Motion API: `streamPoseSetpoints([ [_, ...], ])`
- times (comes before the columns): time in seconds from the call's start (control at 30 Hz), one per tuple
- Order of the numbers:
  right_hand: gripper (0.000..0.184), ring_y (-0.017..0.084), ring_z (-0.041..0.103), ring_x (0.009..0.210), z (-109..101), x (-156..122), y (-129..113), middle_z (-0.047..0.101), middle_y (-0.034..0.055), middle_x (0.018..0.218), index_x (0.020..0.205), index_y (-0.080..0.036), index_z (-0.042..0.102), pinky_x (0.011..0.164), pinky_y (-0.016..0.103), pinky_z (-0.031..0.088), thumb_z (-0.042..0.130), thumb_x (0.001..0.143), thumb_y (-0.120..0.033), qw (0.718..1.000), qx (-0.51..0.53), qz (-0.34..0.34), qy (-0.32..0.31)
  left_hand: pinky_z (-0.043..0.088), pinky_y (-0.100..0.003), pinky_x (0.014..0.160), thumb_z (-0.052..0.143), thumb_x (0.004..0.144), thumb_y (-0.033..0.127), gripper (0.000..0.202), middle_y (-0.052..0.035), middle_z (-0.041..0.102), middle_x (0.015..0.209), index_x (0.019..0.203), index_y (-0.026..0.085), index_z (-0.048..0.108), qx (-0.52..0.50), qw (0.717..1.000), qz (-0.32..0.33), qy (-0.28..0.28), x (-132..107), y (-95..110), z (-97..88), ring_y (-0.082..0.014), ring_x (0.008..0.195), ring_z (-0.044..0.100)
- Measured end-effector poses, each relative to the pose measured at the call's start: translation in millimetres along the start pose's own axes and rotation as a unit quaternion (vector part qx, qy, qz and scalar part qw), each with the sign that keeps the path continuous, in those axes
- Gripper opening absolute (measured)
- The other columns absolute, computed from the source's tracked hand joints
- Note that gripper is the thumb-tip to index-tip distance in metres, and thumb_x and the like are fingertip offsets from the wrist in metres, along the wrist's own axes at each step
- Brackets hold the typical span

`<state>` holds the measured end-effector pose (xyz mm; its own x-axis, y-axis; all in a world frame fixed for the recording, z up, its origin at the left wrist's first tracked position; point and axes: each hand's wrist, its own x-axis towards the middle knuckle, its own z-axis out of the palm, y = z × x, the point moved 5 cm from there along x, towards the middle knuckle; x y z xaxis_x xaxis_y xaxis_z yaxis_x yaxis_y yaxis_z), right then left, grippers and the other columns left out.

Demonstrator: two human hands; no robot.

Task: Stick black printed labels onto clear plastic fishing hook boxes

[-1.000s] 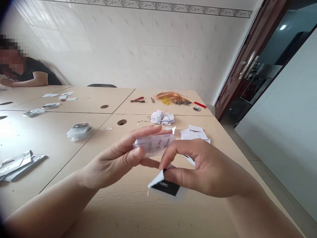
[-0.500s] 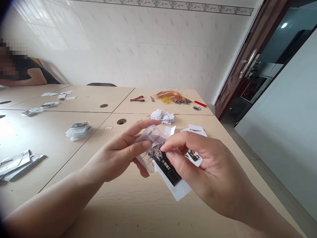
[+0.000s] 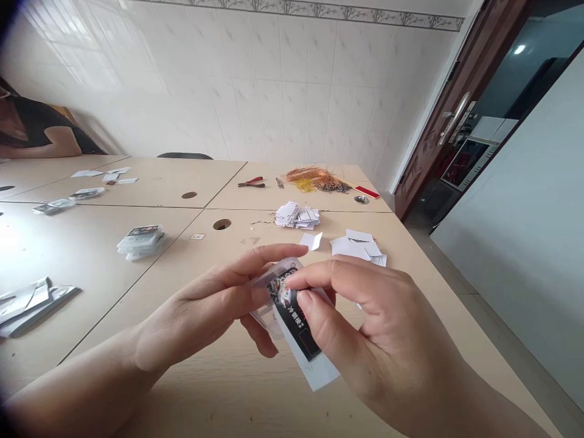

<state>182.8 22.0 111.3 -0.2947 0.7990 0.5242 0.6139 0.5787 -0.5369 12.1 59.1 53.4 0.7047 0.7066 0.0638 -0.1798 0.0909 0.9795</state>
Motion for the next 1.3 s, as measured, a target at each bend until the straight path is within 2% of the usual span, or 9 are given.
streamPoseSetpoints([
  [0.2, 0.018, 0.008, 0.077, 0.090, 0, -2, -2, 0.082, -0.0135, 0.104, 0.100, -0.036, 0.071, 0.079, 0.012, 0.059, 0.061, 0.094, -0.023, 0.999, -0.025, -0.023, 0.008, 0.067, -0.022, 0.072, 0.060, 0.101, 0.033, 0.038, -0.0033, 0.060, 0.131, 0.139, 0.040, 0.061, 0.010, 1.000, 0.022, -0.004, -2, 5, 4.9, -0.0174, 0.103, 0.060],
  [0.33, 0.018, 0.007, 0.077, 0.093, 1, -3, -1, 0.082, -0.0133, 0.108, 0.104, -0.037, 0.070, 0.082, 0.012, 0.058, 0.061, 0.096, -0.024, 0.999, -0.026, -0.026, 0.013, 0.066, -0.022, 0.072, 0.057, 0.103, 0.034, 0.038, -0.0041, 0.061, 0.127, 0.141, 0.038, 0.057, 0.031, 0.999, 0.028, 0.003, -2, 8, 8.3, -0.0175, 0.103, 0.060],
  [0.6, 0.018, 0.007, 0.077, 0.090, 3, -4, 0, 0.081, -0.0144, 0.105, 0.107, -0.039, 0.069, 0.082, 0.012, 0.058, 0.062, 0.096, -0.026, 0.999, -0.031, -0.034, 0.020, 0.065, -0.021, 0.073, 0.054, 0.104, 0.037, 0.038, -0.0035, 0.062, 0.119, 0.142, 0.037, 0.054, 0.050, 0.998, 0.035, 0.001, -2, 10, 11.5, -0.0165, 0.101, 0.061],
  [0.87, 0.021, 0.002, 0.075, 0.091, 3, -6, 0, 0.079, -0.0194, 0.106, 0.108, -0.042, 0.066, 0.086, 0.008, 0.055, 0.063, 0.096, -0.026, 0.998, -0.041, -0.039, 0.033, 0.066, -0.021, 0.073, 0.053, 0.105, 0.037, 0.038, -0.0029, 0.062, 0.118, 0.143, 0.038, 0.053, 0.057, 0.998, 0.039, 0.005, -2, 9, 10.4, -0.0157, 0.100, 0.062],
  [1.3, 0.020, 0.004, 0.074, 0.088, 5, -4, -2, 0.080, -0.0151, 0.103, 0.107, -0.037, 0.066, 0.085, 0.010, 0.056, 0.060, 0.096, -0.021, 0.997, -0.051, -0.053, 0.028, 0.066, -0.020, 0.071, 0.050, 0.106, 0.034, 0.038, -0.0055, 0.065, 0.119, 0.144, 0.032, 0.054, 0.061, 0.997, 0.044, 0.017, 0, 10, 10.3, -0.0157, 0.098, 0.064],
])
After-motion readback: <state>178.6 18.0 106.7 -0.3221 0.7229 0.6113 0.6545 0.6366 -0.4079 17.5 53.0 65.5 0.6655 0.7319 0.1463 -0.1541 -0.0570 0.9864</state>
